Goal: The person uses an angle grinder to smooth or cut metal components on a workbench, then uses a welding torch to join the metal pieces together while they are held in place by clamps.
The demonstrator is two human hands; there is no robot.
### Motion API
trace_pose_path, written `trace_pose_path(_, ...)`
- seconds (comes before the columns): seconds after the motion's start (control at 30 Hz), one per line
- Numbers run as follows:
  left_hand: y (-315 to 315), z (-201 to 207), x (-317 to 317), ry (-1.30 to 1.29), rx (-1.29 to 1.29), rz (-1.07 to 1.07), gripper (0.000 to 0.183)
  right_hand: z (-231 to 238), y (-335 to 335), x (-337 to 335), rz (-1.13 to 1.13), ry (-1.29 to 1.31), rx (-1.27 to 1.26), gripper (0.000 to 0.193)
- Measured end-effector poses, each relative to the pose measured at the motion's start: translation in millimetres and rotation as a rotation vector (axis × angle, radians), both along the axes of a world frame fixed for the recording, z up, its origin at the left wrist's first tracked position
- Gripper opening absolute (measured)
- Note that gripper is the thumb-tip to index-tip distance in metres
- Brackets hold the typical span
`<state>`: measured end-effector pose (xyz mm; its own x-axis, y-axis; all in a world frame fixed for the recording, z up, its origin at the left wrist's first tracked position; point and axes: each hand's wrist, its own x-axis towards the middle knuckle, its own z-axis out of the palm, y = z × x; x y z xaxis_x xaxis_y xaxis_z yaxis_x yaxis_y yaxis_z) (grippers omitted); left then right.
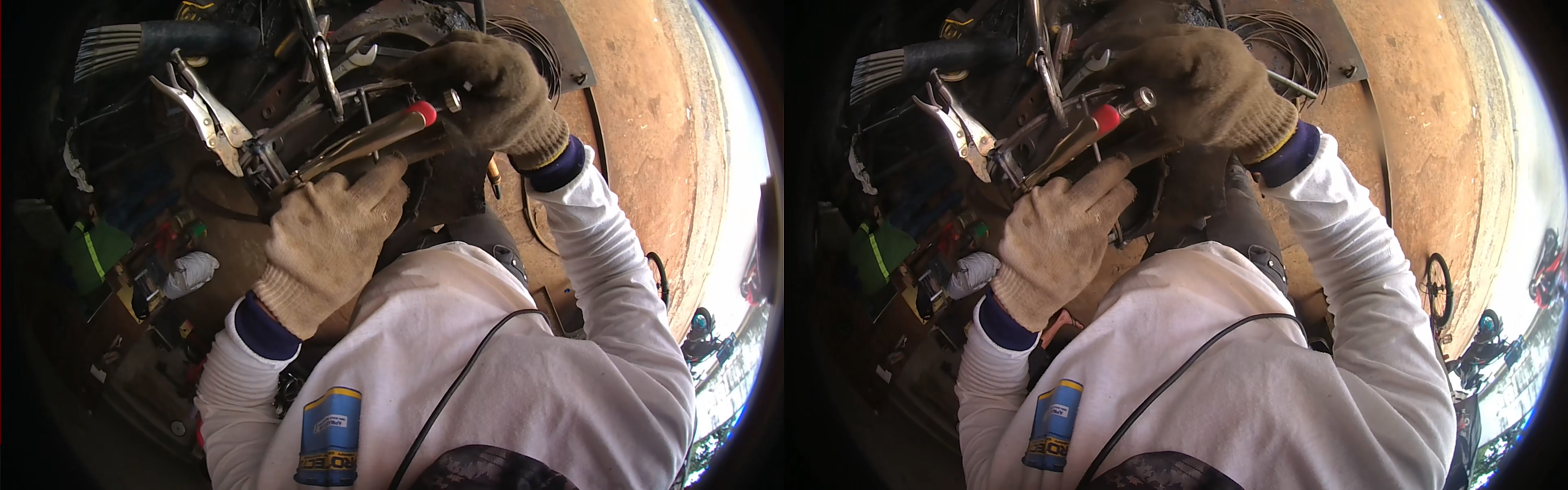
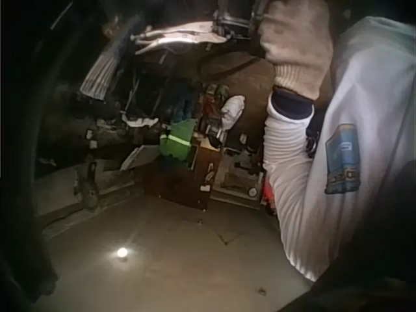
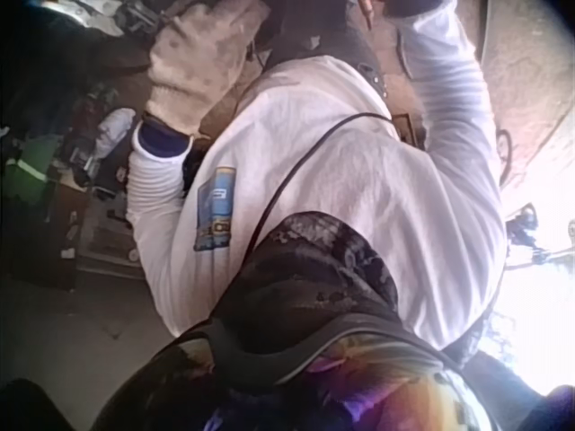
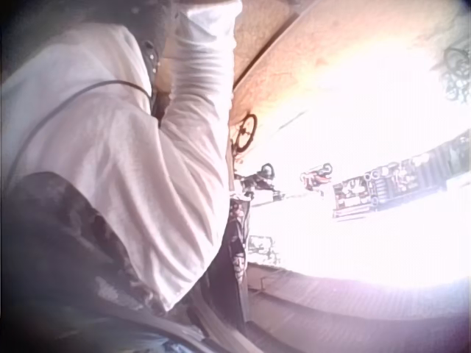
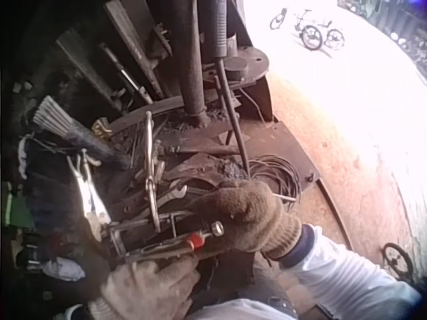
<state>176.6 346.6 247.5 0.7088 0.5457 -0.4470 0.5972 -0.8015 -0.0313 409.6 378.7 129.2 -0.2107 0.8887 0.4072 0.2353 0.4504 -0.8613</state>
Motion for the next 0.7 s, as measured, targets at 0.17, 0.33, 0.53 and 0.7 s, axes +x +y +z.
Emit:
trace_pose_path(0.17, 0.5, 3.9, -0.4, -0.044, 0.060, -0.074, 0.037, -17.5, -36.0, 7.7, -0.194, 0.180, -0.242, 0.030)
trace_pose_path(0.33, 6.0, 3.9, -0.1, -0.120, -0.062, -0.027, 0.035, -15.5, -75.2, -6.7, -0.364, -0.059, -0.270, 0.020)
trace_pose_path(0.53, 7.3, 2.7, -6.2, -0.240, -0.121, -0.058, 0.030, -16.4, -85.7, -20.8, -0.458, -0.482, -0.123, 0.022)
trace_pose_path(0.7, 5.9, -4.4, -15.8, -0.375, -0.054, -0.154, 0.026, -16.8, -107.3, -30.7, -0.631, -0.515, -0.043, 0.031)
